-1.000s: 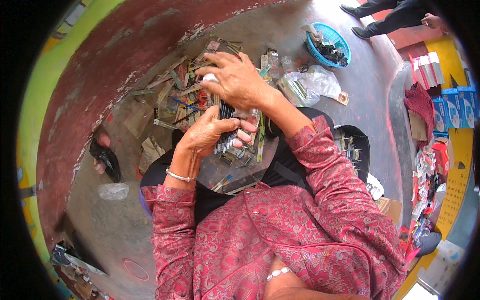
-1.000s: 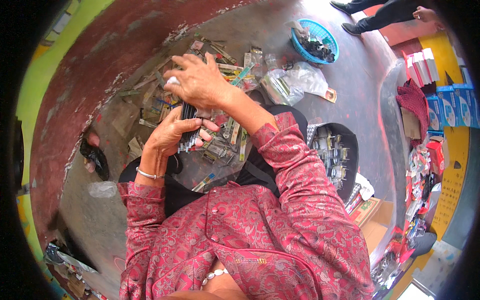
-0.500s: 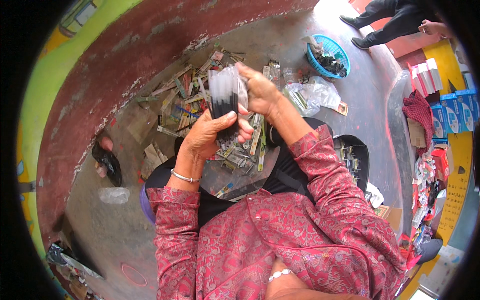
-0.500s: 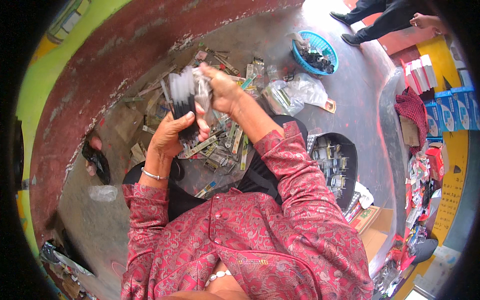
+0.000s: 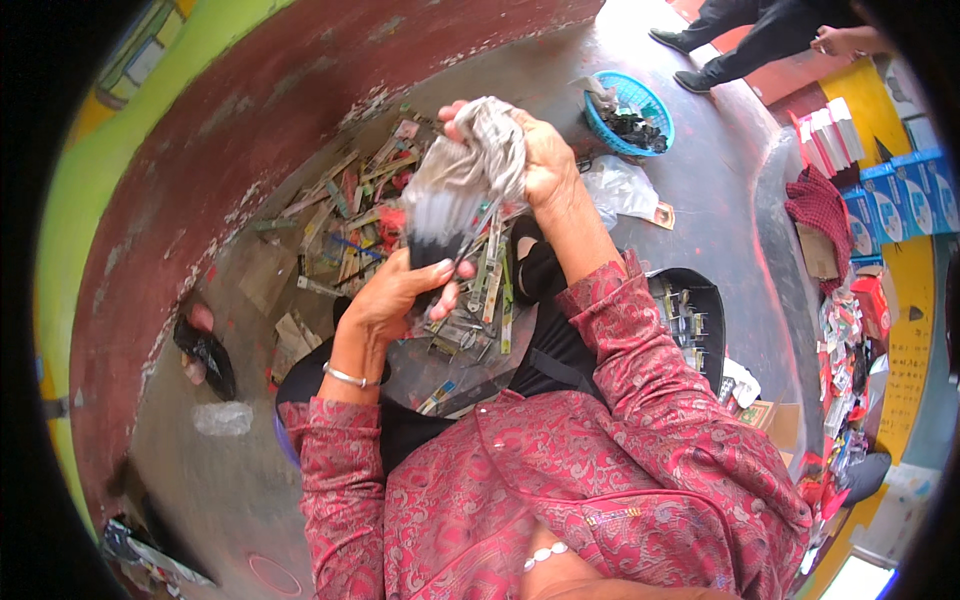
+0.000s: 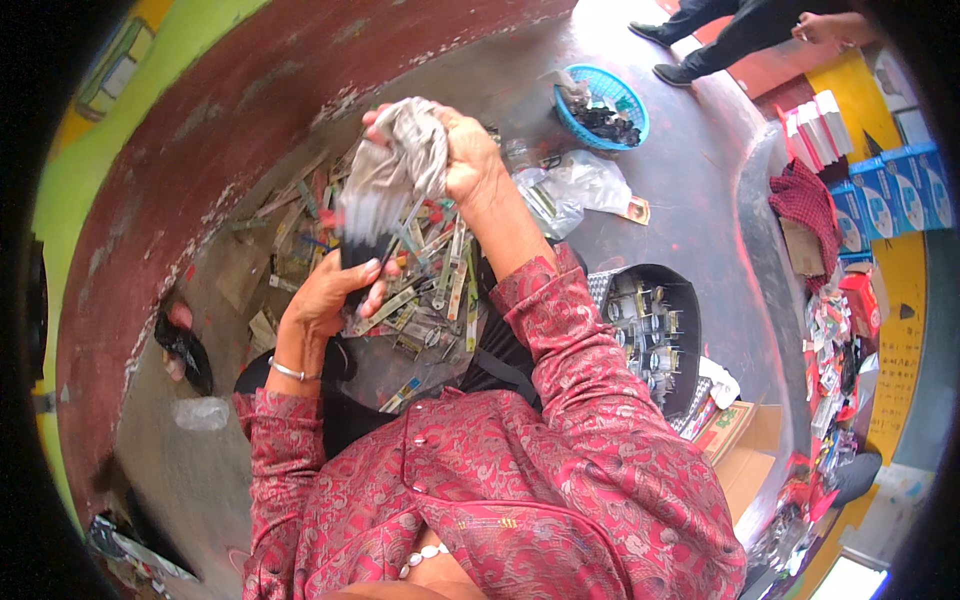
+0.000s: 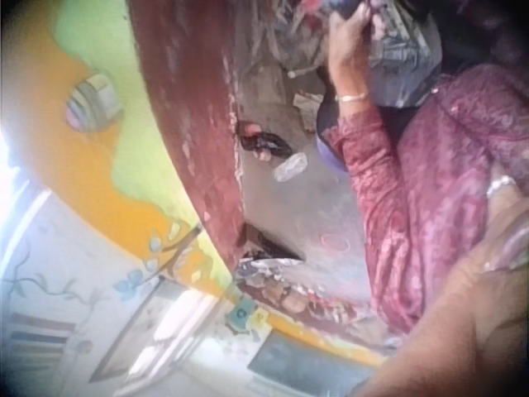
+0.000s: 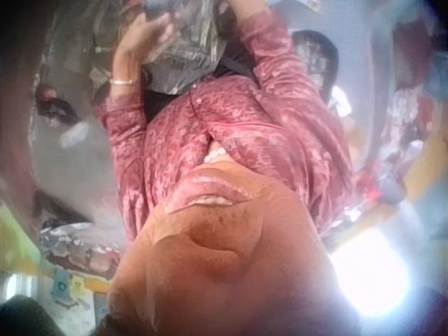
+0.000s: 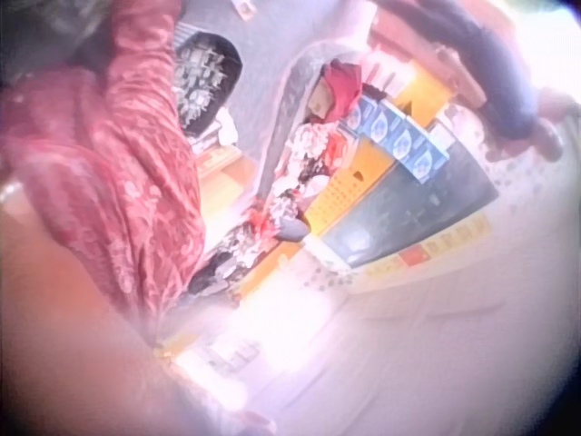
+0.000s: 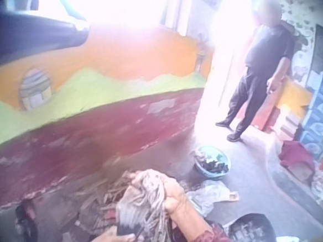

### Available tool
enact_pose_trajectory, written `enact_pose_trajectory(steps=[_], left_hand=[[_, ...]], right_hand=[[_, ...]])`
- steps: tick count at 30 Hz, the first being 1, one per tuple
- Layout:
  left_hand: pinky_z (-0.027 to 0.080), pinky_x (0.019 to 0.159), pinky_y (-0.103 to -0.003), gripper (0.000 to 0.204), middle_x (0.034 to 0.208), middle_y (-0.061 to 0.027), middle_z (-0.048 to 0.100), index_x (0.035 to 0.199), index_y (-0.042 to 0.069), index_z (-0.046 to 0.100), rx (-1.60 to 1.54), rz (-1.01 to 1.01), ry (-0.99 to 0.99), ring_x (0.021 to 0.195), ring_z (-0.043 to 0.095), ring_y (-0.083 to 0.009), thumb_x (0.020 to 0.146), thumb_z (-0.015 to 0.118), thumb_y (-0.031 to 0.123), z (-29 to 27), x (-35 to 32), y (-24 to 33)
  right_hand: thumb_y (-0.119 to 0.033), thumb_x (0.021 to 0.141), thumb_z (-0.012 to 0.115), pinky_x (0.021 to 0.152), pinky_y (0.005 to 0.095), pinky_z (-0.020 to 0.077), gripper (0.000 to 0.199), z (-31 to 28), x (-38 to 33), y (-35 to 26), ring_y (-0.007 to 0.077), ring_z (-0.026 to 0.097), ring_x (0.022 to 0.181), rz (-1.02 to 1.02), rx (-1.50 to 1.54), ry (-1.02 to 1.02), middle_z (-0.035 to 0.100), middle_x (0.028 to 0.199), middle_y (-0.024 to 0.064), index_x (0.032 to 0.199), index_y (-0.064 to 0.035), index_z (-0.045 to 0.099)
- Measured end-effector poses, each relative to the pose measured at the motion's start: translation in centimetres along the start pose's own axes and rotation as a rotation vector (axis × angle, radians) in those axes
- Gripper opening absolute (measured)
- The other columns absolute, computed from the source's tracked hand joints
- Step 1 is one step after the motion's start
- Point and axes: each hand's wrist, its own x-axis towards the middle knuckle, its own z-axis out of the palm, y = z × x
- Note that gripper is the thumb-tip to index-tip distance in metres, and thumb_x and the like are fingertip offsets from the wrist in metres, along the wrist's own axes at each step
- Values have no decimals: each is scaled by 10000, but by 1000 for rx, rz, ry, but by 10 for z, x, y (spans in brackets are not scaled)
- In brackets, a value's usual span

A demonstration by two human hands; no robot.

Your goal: The person picks up and organizes plastic pen barrels and components from a pile on the floor, wiping some with a cloth and grouping them together.

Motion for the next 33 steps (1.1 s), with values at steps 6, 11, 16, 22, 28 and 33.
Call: enact_pose_trajectory(steps=[6, 11, 16, 22, 28, 33], left_hand=[[353, 427, -202, 200, 628, -26, 516, 949, -15, 528, -133, 271, 211, 468, 441, -86, 859, 513, 163, -7, -3, 8], [397, 480, -201, 236, 676, -50, 564, 955, -23, 518, -185, 270, 228, 537, 495, -105, 852, 540, 189, -12, 6, 5], [441, 473, -221, 201, 679, -77, 577, 955, -37, 525, -108, 401, 581, 583, 552, -122, 797, 560, 83, 30, 14, 6], [423, 489, -207, 210, 677, -58, 575, 957, -41, 522, -92, 256, 144, 546, 518, -99, 834, 543, 129, -1, -3, 9], [395, 463, -185, 178, 701, -33, 545, 971, -10, 515, -292, 321, 295, 525, 480, -89, 861, 513, 130, -14, 9, 2], [425, 491, -203, 147, 961, -124, 607, 948, 5, 528, -198, 579, 433, 576, 521, -84, 841, 539, 106, -14, 7, 12]], right_hand=[[-224, 918, 290, 878, 493, 429, 432, -8, -6, -18, 411, 515, 995, -167, -27, 2, 497, 1078, 314, 1079, 150, 433], [-324, 919, 296, 913, 431, 394, 471, 31, -13, 27, 310, 476, 1072, -353, -457, 57, 513, 1126, 196, 1186, 46, 413], [-361, 839, 479, 979, 478, 247, 378, 15, -12, 80, 288, 395, 1180, -796, -2431, -295, 354, 1322, 147, 1157, -162, 523], [-292, 885, 453, 719, 345, 438, 246, 3, 8, 29, 234, 569, 897, -964, -1873, 470, 568, 1022, 125, 976, -108, 589], [-247, 937, 309, 722, 322, 502, 350, 13, -7, 5, 202, 597, 832, -429, -635, 253, 601, 926, 106, 1073, 5, 509], [-141, 895, 383, 826, 349, 468, 291, 10, -8, 14, 231, 583, 880, -261, -530, 303, 585, 996, 152, 1076, 52, 503]])
